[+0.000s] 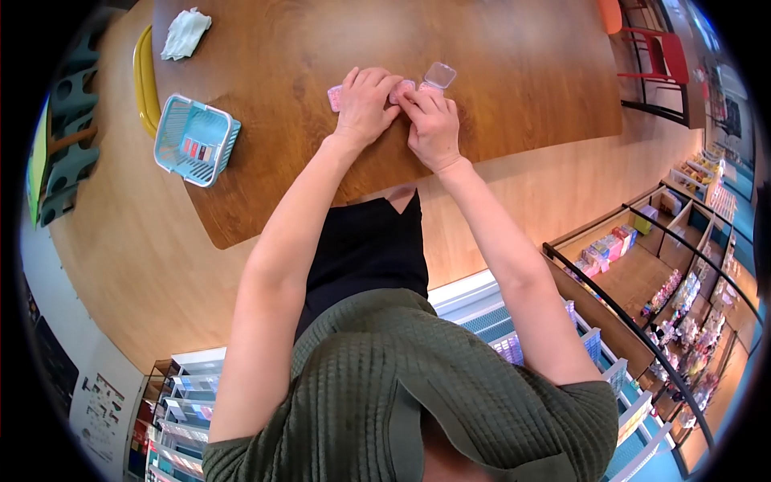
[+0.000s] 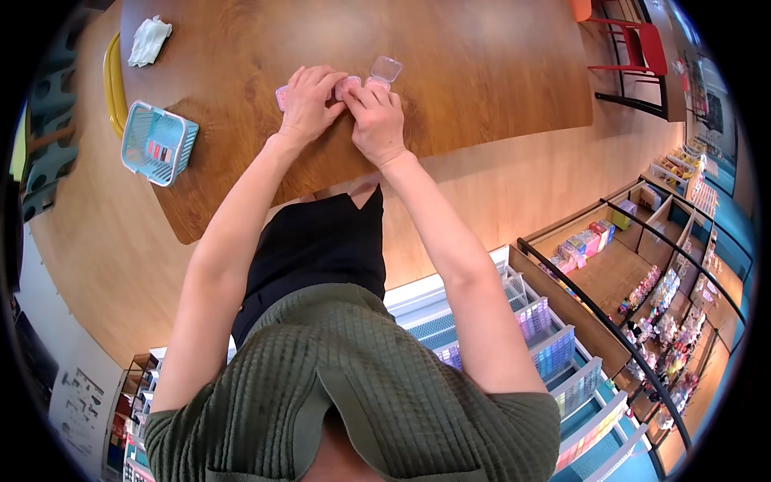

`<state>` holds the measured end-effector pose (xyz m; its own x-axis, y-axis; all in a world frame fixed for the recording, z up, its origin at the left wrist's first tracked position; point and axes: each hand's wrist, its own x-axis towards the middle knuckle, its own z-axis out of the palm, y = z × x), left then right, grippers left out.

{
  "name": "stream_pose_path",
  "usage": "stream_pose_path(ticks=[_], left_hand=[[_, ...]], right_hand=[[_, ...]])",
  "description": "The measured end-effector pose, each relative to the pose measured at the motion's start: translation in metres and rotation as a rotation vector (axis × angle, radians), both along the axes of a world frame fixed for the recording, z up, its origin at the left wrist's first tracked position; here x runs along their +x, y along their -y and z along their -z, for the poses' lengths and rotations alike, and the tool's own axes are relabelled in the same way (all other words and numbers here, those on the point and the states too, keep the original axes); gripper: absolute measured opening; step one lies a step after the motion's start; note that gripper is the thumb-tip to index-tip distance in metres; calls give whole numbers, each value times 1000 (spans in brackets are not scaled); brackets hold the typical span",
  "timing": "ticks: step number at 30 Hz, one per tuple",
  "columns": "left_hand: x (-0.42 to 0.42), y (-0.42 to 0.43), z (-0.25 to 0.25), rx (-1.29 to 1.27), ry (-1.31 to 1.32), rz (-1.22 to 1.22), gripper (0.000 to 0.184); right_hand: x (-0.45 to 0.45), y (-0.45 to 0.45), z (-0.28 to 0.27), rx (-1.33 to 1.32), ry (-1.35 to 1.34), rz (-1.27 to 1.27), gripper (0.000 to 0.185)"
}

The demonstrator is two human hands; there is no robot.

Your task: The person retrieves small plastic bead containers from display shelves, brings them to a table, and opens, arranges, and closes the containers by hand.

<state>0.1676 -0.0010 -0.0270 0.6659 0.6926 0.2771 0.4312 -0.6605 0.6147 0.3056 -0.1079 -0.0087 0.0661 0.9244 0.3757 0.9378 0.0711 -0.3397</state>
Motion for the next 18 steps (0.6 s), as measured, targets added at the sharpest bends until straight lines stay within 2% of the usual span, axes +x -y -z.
stream_pose_path(ticks=[4,7,10,13,18], left_hand=[[6,-1,-1,-15,-43,-10,51],[9,1,-9,9,-94,-17,52],[21,4,-21,-26,-71,-4,52],[36,4,-15,-14,-53,65,56],[45,5,-4,-3,-119,67,59]], right_hand=[[23,-15,-22,96,-173,142,30],[43,-36,-29,45,-162,409,22],[63,-37,-16,-256,-269,334,16],[63,-34,-7,-96,-298,298,14],[51,-5,-9,77,-71,135,20]])
